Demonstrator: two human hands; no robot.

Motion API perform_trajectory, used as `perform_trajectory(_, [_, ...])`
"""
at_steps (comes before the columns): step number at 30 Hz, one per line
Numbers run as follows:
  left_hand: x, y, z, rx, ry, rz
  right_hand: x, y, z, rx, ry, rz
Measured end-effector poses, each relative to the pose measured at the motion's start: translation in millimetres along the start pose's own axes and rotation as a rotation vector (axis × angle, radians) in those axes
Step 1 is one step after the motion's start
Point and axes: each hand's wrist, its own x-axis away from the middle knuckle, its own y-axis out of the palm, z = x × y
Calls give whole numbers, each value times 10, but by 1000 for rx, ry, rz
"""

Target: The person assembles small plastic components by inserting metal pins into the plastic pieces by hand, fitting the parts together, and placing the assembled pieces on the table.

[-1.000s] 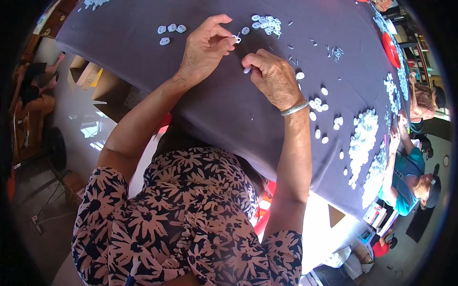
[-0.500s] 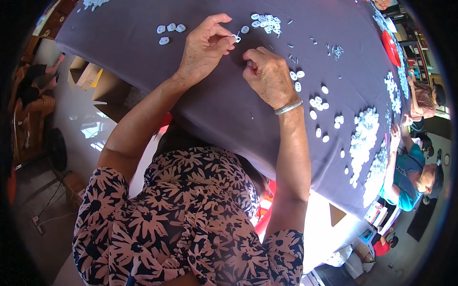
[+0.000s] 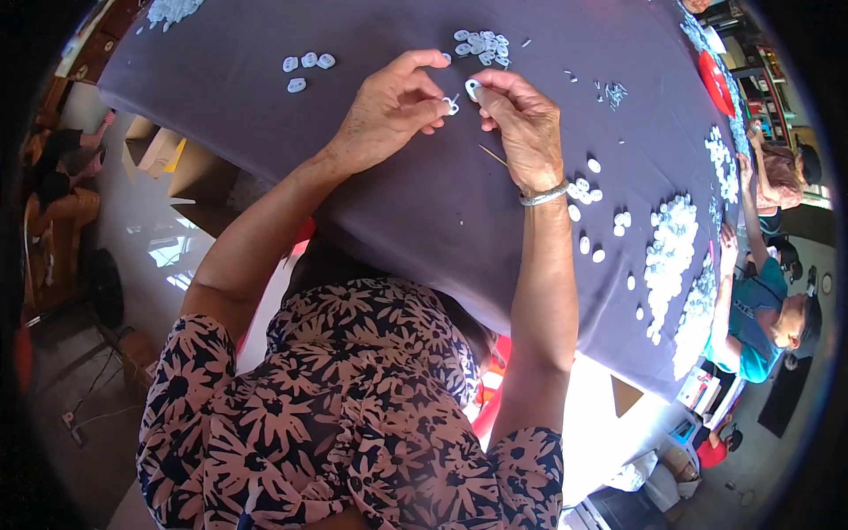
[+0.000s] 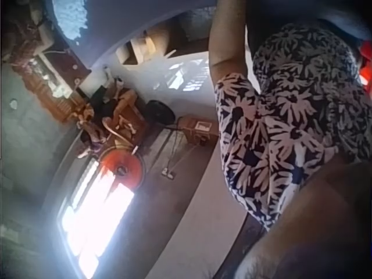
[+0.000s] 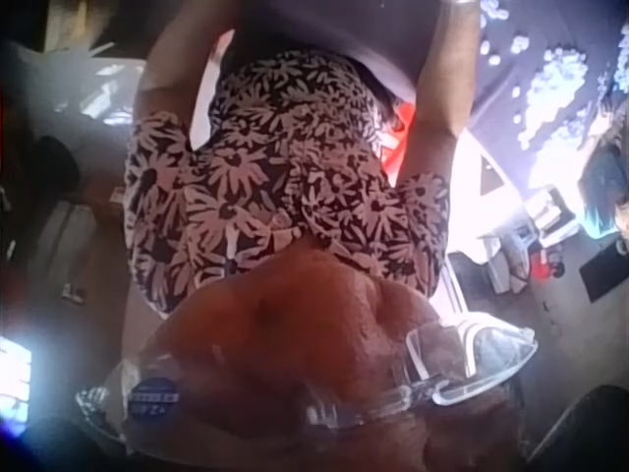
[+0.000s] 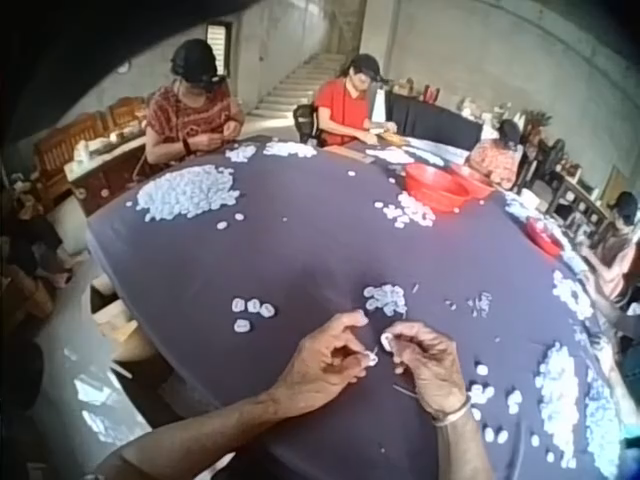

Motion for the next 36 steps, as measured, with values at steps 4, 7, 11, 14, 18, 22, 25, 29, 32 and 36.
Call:
perform_trajectory(4, [-3, -4, 3, 0, -18, -32, -5, -17, 9, 44, -5, -32])
perform_trajectory(7, [-7, -10, -27, -28, -9, -29, -4, -25, 24, 55, -2, -39])
perform_trajectory(11, [-7, -21, -47, -61, 22, -48, -9, -20, 49, 97, -21, -41])
perform_trajectory(14, [-6, -21, -57, -72, 31, -64, -8, -15, 44, 108, -38, -54])
perform_trajectory(18, [-3, -30, -66, -129, 48, -69, 0, 6, 28, 144, -41, -70])
perform_trajectory(22, [-4, -28, -58, -136, 40, -71, 3, 15, 22, 167, -60, -76])
perform_trajectory(25, [2, -29, -51, -130, 31, -73, -2, 4, 34, 194, -75, -85])
perform_trajectory(29, [-2, -27, -57, -125, 28, -81, 10, 39, 15, 194, -111, -65])
perform_trajectory(32, [1, -23, -48, -130, 24, -76, 3, 3, 19, 217, -96, -91])
perform_trajectory(36, [0, -32, -58, -152, 27, -74, 5, 2, 15, 237, -74, -84])
